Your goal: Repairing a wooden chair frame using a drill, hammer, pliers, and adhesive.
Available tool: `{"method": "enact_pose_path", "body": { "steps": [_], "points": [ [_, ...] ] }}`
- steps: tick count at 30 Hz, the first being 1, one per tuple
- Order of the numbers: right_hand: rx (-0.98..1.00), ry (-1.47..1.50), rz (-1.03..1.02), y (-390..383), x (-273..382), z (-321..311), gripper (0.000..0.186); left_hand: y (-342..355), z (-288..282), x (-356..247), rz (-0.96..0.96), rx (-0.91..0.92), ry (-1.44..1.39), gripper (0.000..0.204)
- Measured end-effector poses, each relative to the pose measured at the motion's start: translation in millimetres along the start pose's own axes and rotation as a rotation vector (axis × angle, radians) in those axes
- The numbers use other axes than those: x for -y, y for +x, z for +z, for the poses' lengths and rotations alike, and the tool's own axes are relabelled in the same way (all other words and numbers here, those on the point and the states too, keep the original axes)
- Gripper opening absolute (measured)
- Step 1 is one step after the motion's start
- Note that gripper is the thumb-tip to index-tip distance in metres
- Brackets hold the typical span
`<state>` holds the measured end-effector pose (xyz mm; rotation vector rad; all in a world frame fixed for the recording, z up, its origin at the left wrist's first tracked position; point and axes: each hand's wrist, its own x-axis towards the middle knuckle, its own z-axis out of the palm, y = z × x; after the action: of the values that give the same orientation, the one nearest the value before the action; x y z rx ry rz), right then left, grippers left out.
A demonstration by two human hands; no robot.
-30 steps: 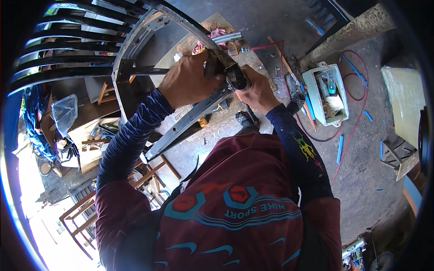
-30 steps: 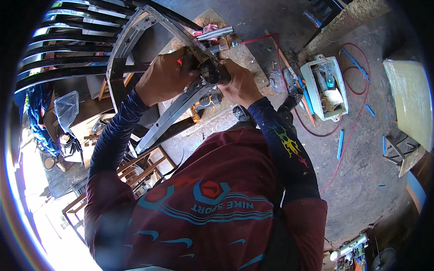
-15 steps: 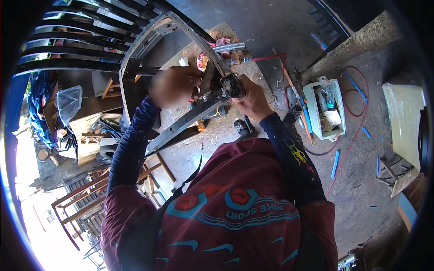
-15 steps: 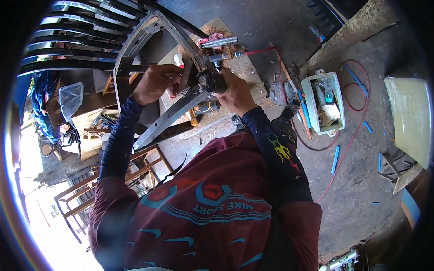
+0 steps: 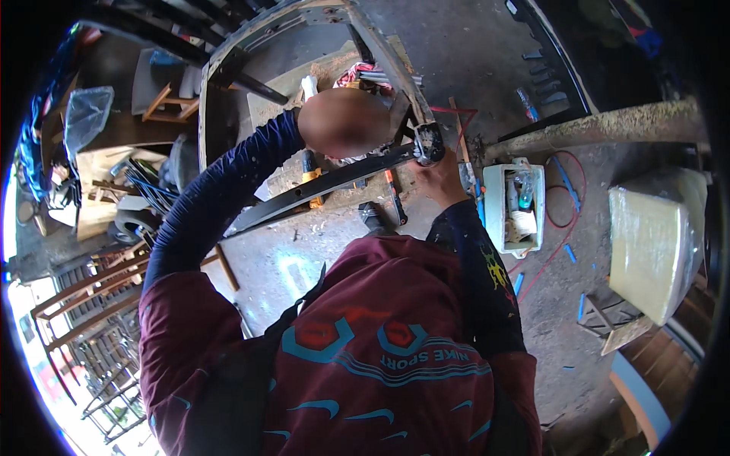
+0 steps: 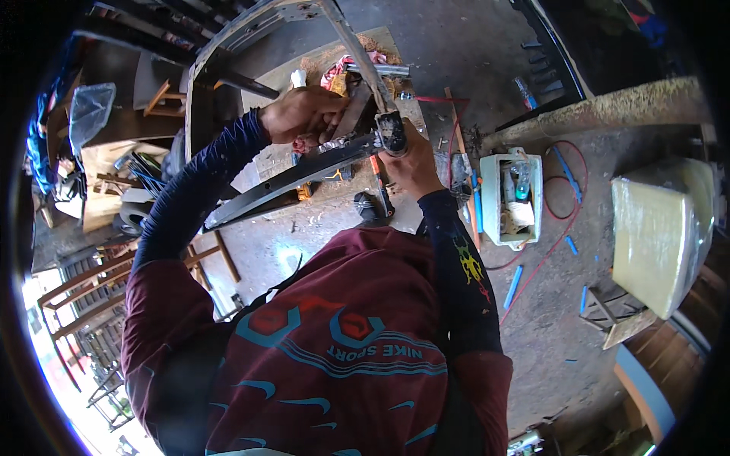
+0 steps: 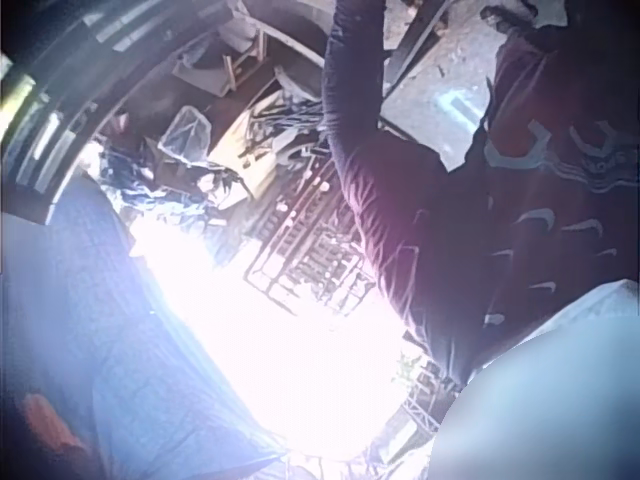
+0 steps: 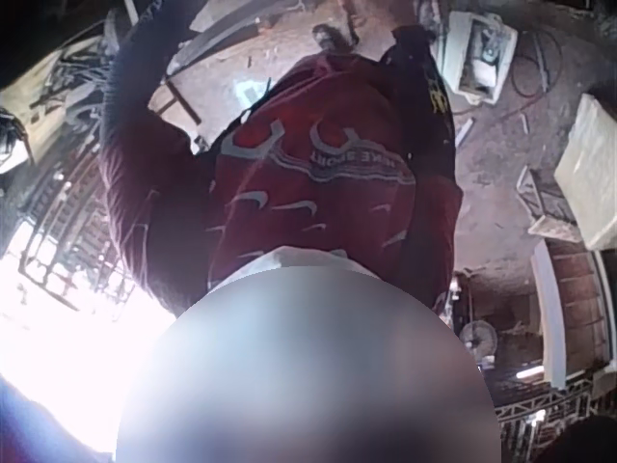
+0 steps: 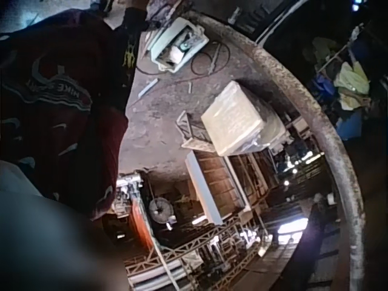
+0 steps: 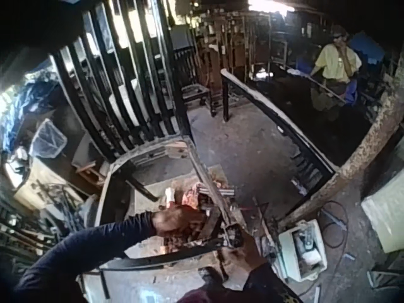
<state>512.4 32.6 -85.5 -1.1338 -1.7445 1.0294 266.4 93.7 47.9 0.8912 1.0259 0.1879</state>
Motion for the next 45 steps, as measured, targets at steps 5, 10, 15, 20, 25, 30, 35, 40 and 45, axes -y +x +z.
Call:
{"method": "enact_pose_path", "body": {
  "steps": [5, 10, 15, 20, 25, 30, 35, 40, 45],
  "points": [
    [-0.040, -0.092, -0.075, 1.1, -14.7, 7.9, 0.033, -14.6, 32.2, 0.6, 0.421, -0.401, 1.131, 0.045],
    [-0.069, -0.061, -0.113, 1.0, -16.1, 8.5, 0.032, -13.1, 55.9, -7.0, 0.479, -0.545, 1.062, 0.049],
    [-0.087, -0.018, -0.025, 1.0, -6.0, 7.0, 0.032, -6.0, 53.1, -22.9, 0.473, -0.420, 1.188, 0.033],
    [-0.080, -0.123, 0.029, 1.9, -2.7, 5.7, 0.027, 5.6, 50.9, -45.4, 0.061, -0.325, 1.110, 0.046],
    [-0.160, -0.083, -0.046, 0.4, -4.9, 5.1, 0.028, -3.7, 54.3, -44.6, 0.224, -0.290, 1.145, 0.046],
    [-0.169, -0.041, -0.041, -3.2, -6.4, 5.0, 0.029, -15.8, 73.7, -43.1, 0.174, -0.362, 1.062, 0.039],
    [-0.205, -0.026, -0.079, -2.4, -10.2, 2.2, 0.029, -5.3, 85.1, -42.9, 0.037, -0.377, 0.839, 0.048],
    [-0.150, -0.028, -0.061, 4.0, -11.3, -0.3, 0.030, -0.3, 69.7, -41.8, 0.127, -0.284, 0.854, 0.045],
    [-0.144, -0.025, -0.052, 5.7, -5.8, 2.6, 0.030, -7.3, 65.7, -42.1, 0.140, -0.284, 0.824, 0.045]
  ]
}}
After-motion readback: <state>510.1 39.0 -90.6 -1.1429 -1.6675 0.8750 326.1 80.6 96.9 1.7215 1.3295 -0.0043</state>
